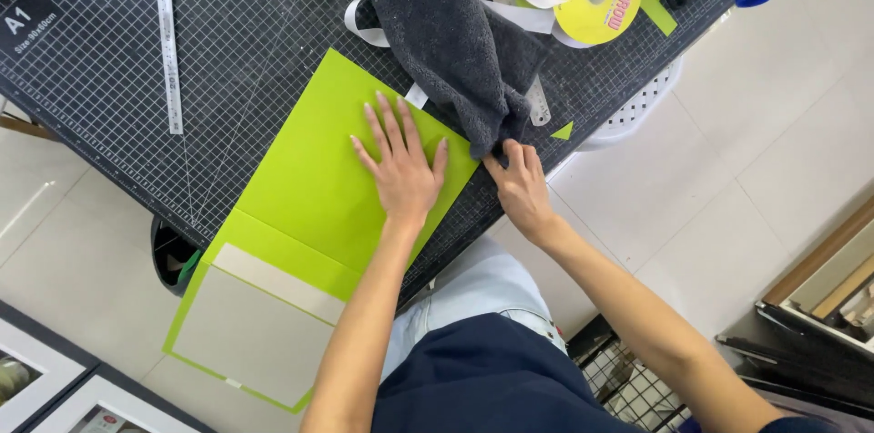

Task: Assembling a green folder by applying glue to cardboard panels and folding paper over the edges.

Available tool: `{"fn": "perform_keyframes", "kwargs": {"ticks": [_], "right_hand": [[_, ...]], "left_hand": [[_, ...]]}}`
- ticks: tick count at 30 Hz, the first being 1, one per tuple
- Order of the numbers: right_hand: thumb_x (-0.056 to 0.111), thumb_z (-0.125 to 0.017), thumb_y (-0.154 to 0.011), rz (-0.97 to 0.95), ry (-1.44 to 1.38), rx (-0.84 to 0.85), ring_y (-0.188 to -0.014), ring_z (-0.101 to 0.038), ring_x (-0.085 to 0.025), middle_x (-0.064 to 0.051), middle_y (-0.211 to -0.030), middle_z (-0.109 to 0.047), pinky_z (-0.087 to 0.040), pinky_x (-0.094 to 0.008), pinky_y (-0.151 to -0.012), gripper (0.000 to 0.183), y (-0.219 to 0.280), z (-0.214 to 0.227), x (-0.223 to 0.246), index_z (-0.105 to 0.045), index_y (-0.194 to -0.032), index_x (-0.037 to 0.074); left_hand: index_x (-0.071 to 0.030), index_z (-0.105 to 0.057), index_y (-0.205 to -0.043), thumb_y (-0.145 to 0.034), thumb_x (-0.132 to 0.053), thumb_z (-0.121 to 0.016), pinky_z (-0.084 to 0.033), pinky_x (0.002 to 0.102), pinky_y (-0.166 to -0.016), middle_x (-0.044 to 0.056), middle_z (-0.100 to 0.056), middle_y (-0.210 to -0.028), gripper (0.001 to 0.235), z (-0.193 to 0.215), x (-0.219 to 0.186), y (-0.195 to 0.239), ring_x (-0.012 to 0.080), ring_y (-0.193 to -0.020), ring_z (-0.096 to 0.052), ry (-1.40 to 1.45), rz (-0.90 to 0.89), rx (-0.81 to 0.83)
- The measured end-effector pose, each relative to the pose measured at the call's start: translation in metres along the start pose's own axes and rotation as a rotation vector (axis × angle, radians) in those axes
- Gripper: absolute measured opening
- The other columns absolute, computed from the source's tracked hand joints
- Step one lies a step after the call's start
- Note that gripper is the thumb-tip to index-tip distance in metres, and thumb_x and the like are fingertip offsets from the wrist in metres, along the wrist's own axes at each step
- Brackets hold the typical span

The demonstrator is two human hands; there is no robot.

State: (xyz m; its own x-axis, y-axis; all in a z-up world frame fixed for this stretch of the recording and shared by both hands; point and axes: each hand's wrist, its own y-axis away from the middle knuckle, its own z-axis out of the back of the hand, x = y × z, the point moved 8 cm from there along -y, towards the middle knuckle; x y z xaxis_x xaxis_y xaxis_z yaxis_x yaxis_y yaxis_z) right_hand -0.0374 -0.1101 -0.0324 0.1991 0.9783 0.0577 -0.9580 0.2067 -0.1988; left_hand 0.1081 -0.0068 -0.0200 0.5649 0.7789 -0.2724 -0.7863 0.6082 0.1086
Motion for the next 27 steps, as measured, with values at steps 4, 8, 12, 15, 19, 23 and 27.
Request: {"fn": "perform_keyframes", "kwargs": {"ticks": [4,8,12,15,19,23,27], "right_hand": [[0.002,-0.047,-0.099,-0.366,-0.659,-0.154,-0.097,-0.047,-0.029,-0.011,-0.104,-0.044,-0.039,-0.04,-0.085,0.015,-0.064,0.025,-0.032,-0.061,-0.104,0.005],[-0.005,-0.052,-0.096,-0.354,-0.835,-0.247,-0.115,-0.056,-0.032,-0.016,-0.123,-0.059,-0.044,-0.042,-0.1,0.027,-0.198,0.054,-0.072,-0.057,-0.122,0.0],[-0.005,-0.055,-0.096,-0.362,-0.867,-0.269,-0.114,-0.057,-0.031,-0.016,-0.122,-0.06,-0.044,-0.042,-0.099,0.027,-0.195,0.068,-0.082,-0.057,-0.122,0.0],[-0.005,-0.058,-0.096,-0.352,-0.897,-0.296,-0.114,-0.057,-0.031,-0.016,-0.121,-0.06,-0.045,-0.042,-0.099,0.027,-0.201,0.077,-0.092,-0.057,-0.122,0.001],[-0.005,-0.062,-0.096,-0.326,-0.956,-0.33,-0.114,-0.058,-0.031,-0.016,-0.12,-0.061,-0.046,-0.041,-0.099,0.028,-0.212,0.08,-0.102,-0.057,-0.123,0.001],[-0.004,-0.066,-0.096,-0.33,-1.022,-0.361,-0.114,-0.059,-0.03,-0.016,-0.119,-0.061,-0.046,-0.041,-0.099,0.029,-0.209,0.079,-0.111,-0.056,-0.123,0.002],[-0.004,-0.07,-0.096,-0.385,-1.084,-0.384,-0.114,-0.061,-0.029,-0.016,-0.118,-0.062,-0.047,-0.04,-0.098,0.031,-0.18,0.075,-0.116,-0.056,-0.123,0.003]], "left_hand": [[-0.015,-0.013,-0.162,-0.102,-0.063,-0.027,-0.006,0.071,-0.117,0.018,-0.007,-0.168,0.078,0.002,0.0,0.003,0.0368,-0.155,-0.005,-0.007,0.012,0.02],[-0.01,-0.02,-0.162,-0.104,-0.064,-0.032,-0.02,0.067,-0.119,0.015,-0.013,-0.167,0.081,0.012,-0.002,0.004,0.0357,-0.155,-0.012,-0.152,-0.014,-0.065],[-0.012,-0.019,-0.161,-0.102,-0.06,-0.03,-0.005,0.07,-0.115,0.021,-0.014,-0.166,0.077,0.001,-0.002,0.002,0.0392,-0.154,-0.011,-0.064,-0.032,-0.051],[-0.011,-0.019,-0.161,-0.102,-0.06,-0.03,-0.005,0.07,-0.114,0.022,-0.015,-0.166,0.077,0.002,-0.001,0.002,0.0401,-0.153,-0.012,-0.054,-0.037,-0.07],[-0.009,-0.021,-0.16,-0.102,-0.059,-0.032,-0.005,0.072,-0.113,0.023,-0.016,-0.165,0.078,0.005,0.0,0.0,0.042,-0.153,-0.011,-0.047,-0.038,-0.061],[-0.009,-0.025,-0.16,-0.101,-0.061,-0.032,-0.006,0.072,-0.113,0.024,-0.016,-0.166,0.079,0.003,-0.001,0.003,0.0418,-0.153,-0.012,-0.065,-0.031,-0.049],[-0.008,-0.024,-0.16,-0.102,-0.059,-0.036,-0.007,0.072,-0.113,0.025,-0.018,-0.165,0.078,0.002,-0.003,0.001,0.0427,-0.153,-0.014,-0.099,-0.048,-0.063]]}}
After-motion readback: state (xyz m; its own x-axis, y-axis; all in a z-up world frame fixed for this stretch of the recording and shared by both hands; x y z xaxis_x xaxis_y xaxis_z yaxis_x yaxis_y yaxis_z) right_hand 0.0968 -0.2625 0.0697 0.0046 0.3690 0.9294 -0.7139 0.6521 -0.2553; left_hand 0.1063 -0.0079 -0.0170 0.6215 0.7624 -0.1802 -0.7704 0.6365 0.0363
